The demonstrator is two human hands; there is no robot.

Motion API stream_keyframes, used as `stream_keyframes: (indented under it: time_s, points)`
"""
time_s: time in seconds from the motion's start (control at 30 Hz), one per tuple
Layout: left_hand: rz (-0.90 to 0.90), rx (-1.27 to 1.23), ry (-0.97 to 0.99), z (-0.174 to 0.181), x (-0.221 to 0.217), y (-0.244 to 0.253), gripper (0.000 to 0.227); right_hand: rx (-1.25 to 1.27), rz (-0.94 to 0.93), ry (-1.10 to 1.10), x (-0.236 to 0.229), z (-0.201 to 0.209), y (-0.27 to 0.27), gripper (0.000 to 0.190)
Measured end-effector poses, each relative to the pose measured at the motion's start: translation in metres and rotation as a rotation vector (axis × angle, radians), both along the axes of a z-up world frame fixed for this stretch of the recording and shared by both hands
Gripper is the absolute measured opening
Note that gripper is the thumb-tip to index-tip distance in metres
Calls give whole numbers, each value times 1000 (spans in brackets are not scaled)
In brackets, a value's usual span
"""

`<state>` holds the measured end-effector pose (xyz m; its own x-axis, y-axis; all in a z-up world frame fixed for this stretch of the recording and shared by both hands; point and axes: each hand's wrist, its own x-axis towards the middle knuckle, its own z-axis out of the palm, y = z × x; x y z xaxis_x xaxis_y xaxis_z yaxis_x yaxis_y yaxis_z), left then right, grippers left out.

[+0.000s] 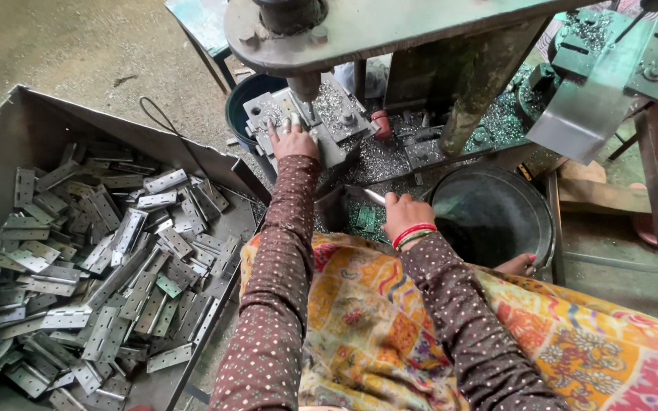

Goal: The person sits on the floor and repeatedly places small metal brackets into a drill press, activates the machine with a lever, and removes the processed pieces. The person handles the brackets one at a time and returns them to a nearby bin.

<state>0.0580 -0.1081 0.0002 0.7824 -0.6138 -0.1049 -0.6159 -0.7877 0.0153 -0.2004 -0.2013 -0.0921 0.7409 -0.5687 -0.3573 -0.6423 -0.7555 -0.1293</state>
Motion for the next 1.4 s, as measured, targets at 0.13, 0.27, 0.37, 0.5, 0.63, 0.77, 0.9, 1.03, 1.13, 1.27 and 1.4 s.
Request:
stream_keyframes:
  time_s: [0.13,0.27,0.37,0.5,0.63,0.77,0.9,1.03,1.13,1.27,1.4]
  points:
    - [-26,-24,-38,6,8,-6,27,120,17,137,-12,-26,-4,53]
    - [-49,138,35,-2,-5,5,28,137,91,190,-36,-38,7,56]
    - [-47,71,-40,18,8,-1,33,87,87,134,-14,0,-4,45]
    - [-78,62,-9,21,-16,9,44,-121,161,-287,-10,54,6,43]
    - [-164,205,-121,4,-89,31,47,-316,153,-698,-7,86,20,28]
    - [-103,-292,-599,-20,-122,50,38,-379,136,-776,-7,90,23,20]
    - [-269,-579,-605,-27,-100,57,18,-394,135,-824,-8,85,24,18]
    - [16,-600,-50,-11,-72,54,11,-394,147,-831,-9,85,23,22]
    - [-25,-792,-575,0,-54,46,20,-376,137,-827,-10,83,23,22]
    - [-60,-426,-835,-4,-49,36,25,-346,127,-765,-10,83,23,22]
    - [-22,-231,-251,-8,-47,40,51,-380,134,-871,-7,83,22,18]
